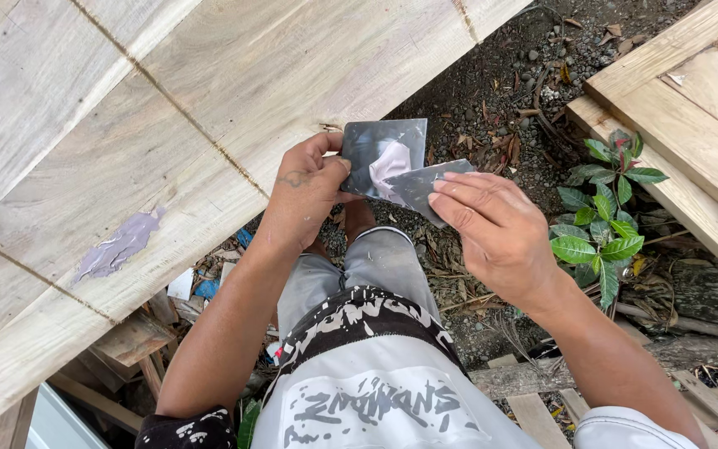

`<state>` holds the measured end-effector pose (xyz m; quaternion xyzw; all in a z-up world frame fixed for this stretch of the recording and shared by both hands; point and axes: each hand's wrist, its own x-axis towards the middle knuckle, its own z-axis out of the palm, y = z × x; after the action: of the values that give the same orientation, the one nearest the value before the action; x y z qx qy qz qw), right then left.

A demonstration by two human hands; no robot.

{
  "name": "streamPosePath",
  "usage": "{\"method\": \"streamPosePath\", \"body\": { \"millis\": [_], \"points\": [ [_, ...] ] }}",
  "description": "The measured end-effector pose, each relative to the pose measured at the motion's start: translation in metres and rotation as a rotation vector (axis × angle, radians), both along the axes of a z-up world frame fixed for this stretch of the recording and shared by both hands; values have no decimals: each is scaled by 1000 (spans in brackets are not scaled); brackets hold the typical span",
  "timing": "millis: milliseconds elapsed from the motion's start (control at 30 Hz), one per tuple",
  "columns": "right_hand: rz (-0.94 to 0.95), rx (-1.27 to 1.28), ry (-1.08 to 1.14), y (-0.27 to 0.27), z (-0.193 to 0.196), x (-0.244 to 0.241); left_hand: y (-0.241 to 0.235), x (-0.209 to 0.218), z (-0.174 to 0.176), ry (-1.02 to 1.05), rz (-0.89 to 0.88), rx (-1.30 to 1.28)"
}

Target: The person uses a putty knife to scoop wood filler from a metal palette and applies it to gaps and imperfections on a wooden surface. They repeatedly spread and smooth the filler across the wood, working on multiple areas.

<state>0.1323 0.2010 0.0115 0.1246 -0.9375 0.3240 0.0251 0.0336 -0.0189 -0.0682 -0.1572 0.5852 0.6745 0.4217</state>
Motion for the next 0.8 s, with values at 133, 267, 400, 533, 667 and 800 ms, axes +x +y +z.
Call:
{"method": "streamPosePath", "body": {
  "millis": [133,267,400,533,667,800],
  "points": [
    [16,34,-10,-2,-4,5,-5,13,-12,-6,-1,-40],
    [37,12,-43,-5,-10,3,-8,18,-22,-25,33,-45],
    [22,21,-116,-10,-16,3,-14,26,-29,-37,68,-55],
    [48,13,-155,-14,-21,-2,-16,29,-35,-75,107,-49],
    [108,25,-205,-16,-24,-11,-21,31,-43,-161,210,34],
    [192,47,-248,-16,-29,-26,-25,34,-51,-209,227,25]
  ]
}}
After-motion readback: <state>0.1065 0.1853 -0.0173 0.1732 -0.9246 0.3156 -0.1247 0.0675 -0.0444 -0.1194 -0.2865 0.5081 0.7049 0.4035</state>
